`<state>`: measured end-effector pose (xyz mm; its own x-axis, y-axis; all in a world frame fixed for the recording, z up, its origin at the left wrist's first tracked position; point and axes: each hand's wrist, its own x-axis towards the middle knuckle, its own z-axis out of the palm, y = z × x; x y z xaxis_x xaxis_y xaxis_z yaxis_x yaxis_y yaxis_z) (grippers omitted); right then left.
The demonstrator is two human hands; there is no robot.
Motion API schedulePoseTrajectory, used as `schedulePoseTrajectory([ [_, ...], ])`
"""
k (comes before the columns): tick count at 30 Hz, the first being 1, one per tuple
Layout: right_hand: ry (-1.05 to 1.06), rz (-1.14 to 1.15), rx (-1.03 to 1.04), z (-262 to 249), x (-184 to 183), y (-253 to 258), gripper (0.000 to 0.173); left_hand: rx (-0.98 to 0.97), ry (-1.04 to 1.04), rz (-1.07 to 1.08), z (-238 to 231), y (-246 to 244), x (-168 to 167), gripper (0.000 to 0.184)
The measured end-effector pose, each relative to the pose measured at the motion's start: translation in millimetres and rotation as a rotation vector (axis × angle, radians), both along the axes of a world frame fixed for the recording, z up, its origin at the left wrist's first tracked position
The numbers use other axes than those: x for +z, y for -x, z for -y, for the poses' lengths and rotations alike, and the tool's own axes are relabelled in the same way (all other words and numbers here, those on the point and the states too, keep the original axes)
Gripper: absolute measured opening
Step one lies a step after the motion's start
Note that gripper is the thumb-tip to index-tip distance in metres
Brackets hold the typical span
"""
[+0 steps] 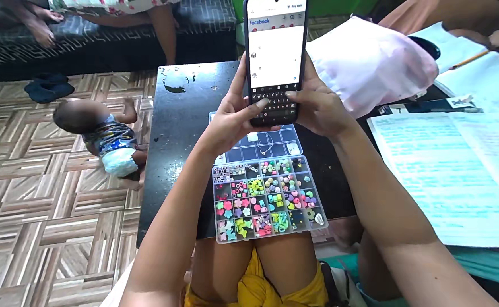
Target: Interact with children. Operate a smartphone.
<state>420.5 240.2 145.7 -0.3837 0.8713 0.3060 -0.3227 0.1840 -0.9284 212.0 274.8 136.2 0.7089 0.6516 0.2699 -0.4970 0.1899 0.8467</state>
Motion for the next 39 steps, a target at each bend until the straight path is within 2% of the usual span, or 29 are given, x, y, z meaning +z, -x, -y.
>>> schedulePoseTrajectory([
  [4, -0.099, 0.143, -0.016, 1.8, -1.5, 0.5, 0.106, -0.004, -0.011, 0.002, 0.7, 0.2, 0.0, 0.086],
  [6, -0.099, 0.162, -0.046, 1.4, -2.8, 2.2, 0.112, -0.003, -0.005, 0.000, 0.9, -0.2, -0.2, 0.087],
  [12, -0.106, 0.164, -0.081, 0.2, -4.9, 2.7, 0.104, 0.007, 0.003, -0.012, 1.3, -0.9, -0.3, 0.091],
  [18, -0.108, 0.144, -0.095, 0.0, -5.7, 3.3, 0.105, -0.039, -0.034, -0.017, 0.0, 1.7, -0.3, 0.098],
  [26, -0.093, 0.146, -0.091, 1.5, -4.4, 3.3, 0.106, -0.030, -0.059, -0.043, 0.5, 1.0, -0.5, 0.094],
  [33, -0.084, 0.131, -0.157, -0.1, -6.7, 9.0, 0.096, 0.008, -0.033, -0.051, 2.2, -0.3, 0.1, 0.091],
  [39, -0.081, 0.127, -0.153, -1.2, -7.5, 9.3, 0.098, 0.034, -0.007, -0.056, 2.7, -1.6, 1.4, 0.088],
])
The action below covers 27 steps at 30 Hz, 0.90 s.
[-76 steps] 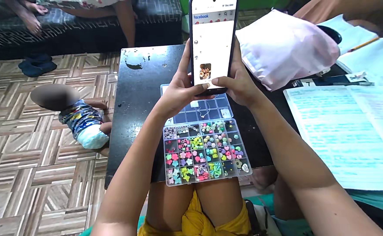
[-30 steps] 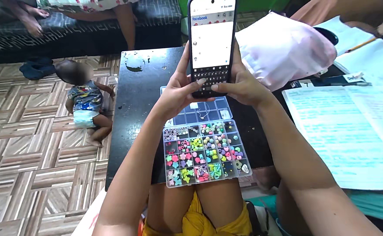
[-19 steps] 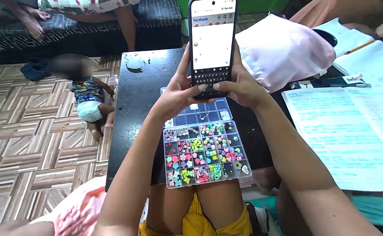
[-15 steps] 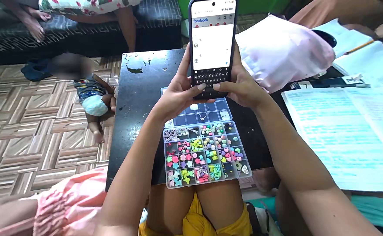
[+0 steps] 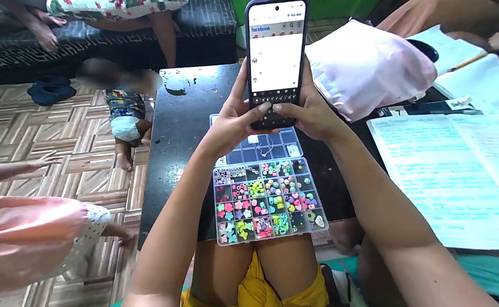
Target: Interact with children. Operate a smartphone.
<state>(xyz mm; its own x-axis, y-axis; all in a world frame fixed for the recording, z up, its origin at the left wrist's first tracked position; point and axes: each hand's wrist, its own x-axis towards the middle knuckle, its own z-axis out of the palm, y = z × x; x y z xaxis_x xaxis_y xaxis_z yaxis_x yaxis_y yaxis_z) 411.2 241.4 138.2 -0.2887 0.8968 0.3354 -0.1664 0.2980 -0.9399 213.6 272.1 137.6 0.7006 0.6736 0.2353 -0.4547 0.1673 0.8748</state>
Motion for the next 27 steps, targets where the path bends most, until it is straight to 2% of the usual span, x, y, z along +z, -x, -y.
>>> schedulePoseTrajectory([
  [14, 0.007, 0.004, -0.008, -1.0, -2.1, 0.4, 0.098, 0.023, 0.013, -0.005, 0.0, -0.9, -1.1, 0.085],
  [27, 0.089, -0.080, 0.002, 1.3, 3.4, 0.1, 0.073, -0.003, 0.021, 0.014, -1.5, -0.6, -2.5, 0.086],
])
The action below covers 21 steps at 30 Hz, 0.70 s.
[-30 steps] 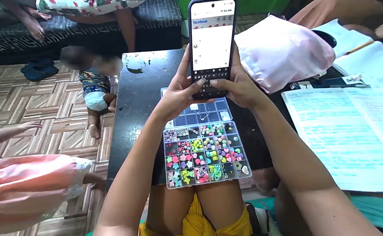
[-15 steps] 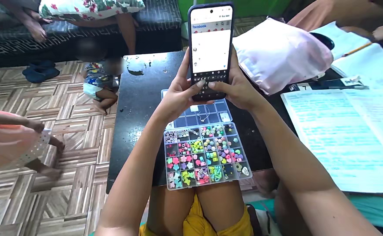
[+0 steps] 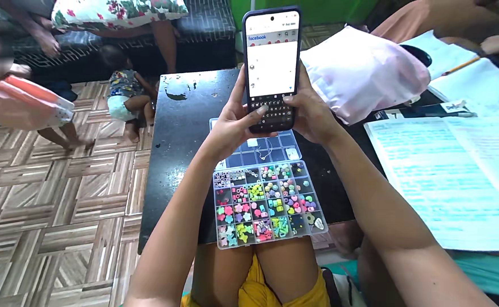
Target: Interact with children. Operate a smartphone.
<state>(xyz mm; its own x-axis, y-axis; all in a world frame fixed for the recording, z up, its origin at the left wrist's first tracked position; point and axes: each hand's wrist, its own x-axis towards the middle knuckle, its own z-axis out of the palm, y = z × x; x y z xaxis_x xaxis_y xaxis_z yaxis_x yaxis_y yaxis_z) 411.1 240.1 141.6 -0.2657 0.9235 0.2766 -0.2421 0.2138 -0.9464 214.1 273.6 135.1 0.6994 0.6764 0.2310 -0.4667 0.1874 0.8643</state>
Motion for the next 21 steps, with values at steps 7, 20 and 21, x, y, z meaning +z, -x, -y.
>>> schedulePoseTrajectory([
  [7, 0.034, -0.009, -0.073, 0.2, -0.8, 2.9, 0.060, -0.001, 0.000, -0.005, 0.5, -0.5, 0.0, 0.086],
  [20, -0.021, 0.064, 0.051, -0.8, -2.6, -5.2, 0.094, -0.001, 0.071, 0.000, -1.7, 0.8, -1.0, 0.054],
  [21, -0.011, 0.083, 0.044, 0.1, -2.4, -4.3, 0.096, 0.017, 0.094, -0.010, -1.8, 0.5, -1.2, 0.051],
])
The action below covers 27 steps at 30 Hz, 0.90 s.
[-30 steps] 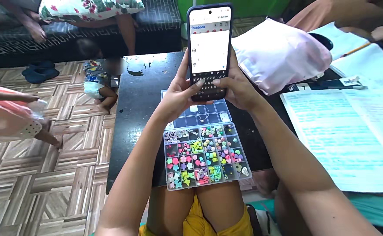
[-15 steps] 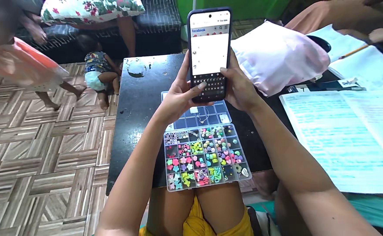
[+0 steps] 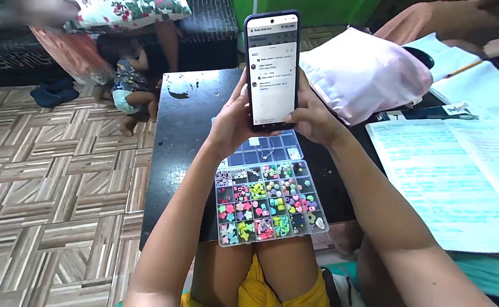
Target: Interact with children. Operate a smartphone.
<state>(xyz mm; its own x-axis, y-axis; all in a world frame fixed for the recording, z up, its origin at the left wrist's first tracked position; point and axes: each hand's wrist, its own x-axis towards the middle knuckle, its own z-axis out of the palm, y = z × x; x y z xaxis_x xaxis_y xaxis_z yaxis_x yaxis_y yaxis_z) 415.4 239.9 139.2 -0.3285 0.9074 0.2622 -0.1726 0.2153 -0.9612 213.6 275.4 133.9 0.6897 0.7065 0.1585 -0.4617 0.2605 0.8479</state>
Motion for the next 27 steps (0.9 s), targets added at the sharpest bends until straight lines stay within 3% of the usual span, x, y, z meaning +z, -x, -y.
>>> schedulePoseTrajectory([
  [5, 0.002, 0.020, -0.006, 1.4, -1.9, 2.9, 0.107, 0.033, 0.061, -0.017, -0.9, 0.0, -3.5, 0.039],
  [10, -0.013, 0.017, -0.021, 4.3, -2.0, 6.2, 0.104, -0.095, 0.029, -0.073, -3.1, 4.2, -2.4, 0.047],
  [16, -0.040, 0.035, 0.008, 2.4, -4.7, 5.4, 0.106, -0.069, 0.039, -0.086, 0.8, 0.9, -1.6, 0.059],
  [27, -0.029, 0.045, 0.015, 3.2, -3.2, 4.9, 0.105, -0.066, 0.042, -0.059, -1.8, 2.1, -2.3, 0.053],
])
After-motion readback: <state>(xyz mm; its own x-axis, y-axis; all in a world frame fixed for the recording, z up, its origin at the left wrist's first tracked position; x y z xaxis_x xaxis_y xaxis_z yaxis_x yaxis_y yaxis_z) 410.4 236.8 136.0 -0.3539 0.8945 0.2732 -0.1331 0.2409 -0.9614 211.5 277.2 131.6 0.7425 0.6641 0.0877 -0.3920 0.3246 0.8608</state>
